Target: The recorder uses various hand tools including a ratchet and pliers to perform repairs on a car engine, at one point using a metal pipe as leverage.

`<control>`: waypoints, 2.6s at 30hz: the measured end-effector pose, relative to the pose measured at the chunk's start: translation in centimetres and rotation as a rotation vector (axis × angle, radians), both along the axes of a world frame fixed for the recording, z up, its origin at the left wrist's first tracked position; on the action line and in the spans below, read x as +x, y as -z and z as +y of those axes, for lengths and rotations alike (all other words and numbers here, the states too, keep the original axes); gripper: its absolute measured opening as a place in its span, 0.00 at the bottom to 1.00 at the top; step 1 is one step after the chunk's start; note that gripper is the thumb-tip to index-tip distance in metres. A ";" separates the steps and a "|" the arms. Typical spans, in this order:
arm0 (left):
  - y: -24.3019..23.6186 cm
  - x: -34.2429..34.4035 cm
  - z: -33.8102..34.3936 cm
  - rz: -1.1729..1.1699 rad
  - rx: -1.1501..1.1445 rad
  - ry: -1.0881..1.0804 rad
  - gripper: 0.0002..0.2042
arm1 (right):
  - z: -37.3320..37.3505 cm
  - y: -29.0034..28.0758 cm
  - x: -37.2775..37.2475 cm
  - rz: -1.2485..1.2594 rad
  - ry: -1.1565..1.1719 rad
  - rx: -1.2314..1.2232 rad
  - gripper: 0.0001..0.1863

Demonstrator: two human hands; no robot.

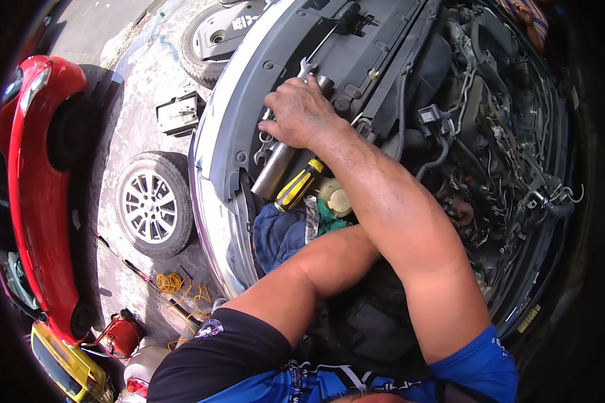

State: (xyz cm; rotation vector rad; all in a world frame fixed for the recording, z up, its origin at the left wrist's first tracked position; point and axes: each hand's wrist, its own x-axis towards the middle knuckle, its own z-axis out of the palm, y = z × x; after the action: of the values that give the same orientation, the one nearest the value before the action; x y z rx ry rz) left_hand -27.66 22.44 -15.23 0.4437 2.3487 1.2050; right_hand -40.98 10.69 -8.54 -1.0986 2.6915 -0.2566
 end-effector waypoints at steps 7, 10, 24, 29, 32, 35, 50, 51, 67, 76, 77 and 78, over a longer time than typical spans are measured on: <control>-5.1 -2.2 5.4 -0.196 0.034 0.443 0.20 | 0.7 2.3 1.1 0.075 0.116 -0.465 0.09; -5.2 -2.0 4.3 -0.233 0.058 0.271 0.30 | 2.5 -3.7 5.2 -0.138 0.195 -0.732 0.10; -3.3 -1.0 6.7 -0.801 0.673 0.157 0.23 | 35.5 -1.9 22.1 -0.248 1.392 -1.294 0.12; -3.8 -1.1 6.8 -0.754 0.656 0.185 0.23 | 36.4 1.2 21.3 -0.261 1.352 -1.245 0.12; -3.8 -1.2 7.0 -0.749 0.667 0.162 0.23 | 36.9 1.3 21.2 -0.208 1.299 -0.853 0.12; -3.3 -1.1 7.0 -0.745 0.639 0.154 0.24 | 36.1 2.2 21.2 -0.285 1.326 -1.148 0.09; -1.3 0.2 7.8 -0.541 0.660 0.109 0.26 | 34.5 5.1 20.7 -0.108 1.322 -0.925 0.13; -1.4 0.4 8.5 -0.539 0.668 0.120 0.26 | 34.3 6.1 20.5 0.025 1.343 -1.157 0.16; -2.4 0.6 7.3 -0.720 0.927 -0.081 0.29 | 28.0 0.0 28.5 -1.182 1.384 -1.765 0.19; -2.5 -0.4 7.4 -0.644 0.923 0.036 0.18 | 31.0 -2.3 29.1 -0.925 1.406 -1.246 0.10; -1.9 -0.6 6.8 -0.613 0.932 0.071 0.18 | 30.7 -2.9 29.0 -0.811 1.403 -1.107 0.10; -1.8 -0.5 6.4 -0.574 0.945 0.102 0.19 | 31.0 -3.9 29.1 -0.690 1.323 -1.019 0.09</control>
State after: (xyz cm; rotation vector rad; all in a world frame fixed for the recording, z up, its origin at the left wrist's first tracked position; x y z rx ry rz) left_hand -28.18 28.84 -13.40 0.4159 1.1724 2.0151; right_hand -11.86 41.66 -4.67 0.7932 2.0665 -1.8505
